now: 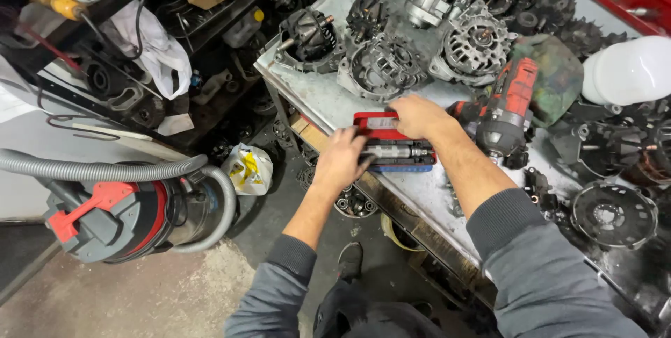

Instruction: The person uses a hammer and punch to remove a pin from a circular metal part on a workbench. They then use a hammer to tap a component into place on a larger alternator assembly. The person handles various tools and car parts on a cluttered workbench.

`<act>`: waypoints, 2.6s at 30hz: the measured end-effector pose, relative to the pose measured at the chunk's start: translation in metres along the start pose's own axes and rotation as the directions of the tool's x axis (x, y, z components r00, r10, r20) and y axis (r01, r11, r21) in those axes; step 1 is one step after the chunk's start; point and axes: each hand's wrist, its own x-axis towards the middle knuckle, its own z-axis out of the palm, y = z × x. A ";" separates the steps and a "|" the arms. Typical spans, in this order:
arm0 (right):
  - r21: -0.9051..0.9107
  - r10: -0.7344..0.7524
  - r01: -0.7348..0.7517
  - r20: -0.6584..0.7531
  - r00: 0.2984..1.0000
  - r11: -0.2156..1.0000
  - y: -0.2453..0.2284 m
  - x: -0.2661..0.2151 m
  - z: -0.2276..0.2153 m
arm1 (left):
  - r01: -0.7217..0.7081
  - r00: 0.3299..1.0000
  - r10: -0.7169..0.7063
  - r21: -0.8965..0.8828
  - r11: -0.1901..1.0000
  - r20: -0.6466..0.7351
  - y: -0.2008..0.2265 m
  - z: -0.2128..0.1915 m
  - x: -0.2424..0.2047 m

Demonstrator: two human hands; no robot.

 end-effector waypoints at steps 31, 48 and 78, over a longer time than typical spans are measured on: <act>0.190 0.416 -0.379 -0.230 0.880 0.906 0.073 -0.058 0.136 | -0.142 0.918 0.043 0.226 0.964 0.395 0.002 0.011 0.057; 0.691 0.379 -0.058 -0.321 0.868 0.720 0.052 -0.091 0.117 | -0.177 0.924 0.101 0.178 0.968 0.369 0.026 -0.016 0.021; 0.787 0.873 0.525 -0.462 0.154 0.324 0.066 -0.456 0.198 | 0.325 0.851 0.525 -0.780 -0.535 -0.006 0.399 0.058 -0.056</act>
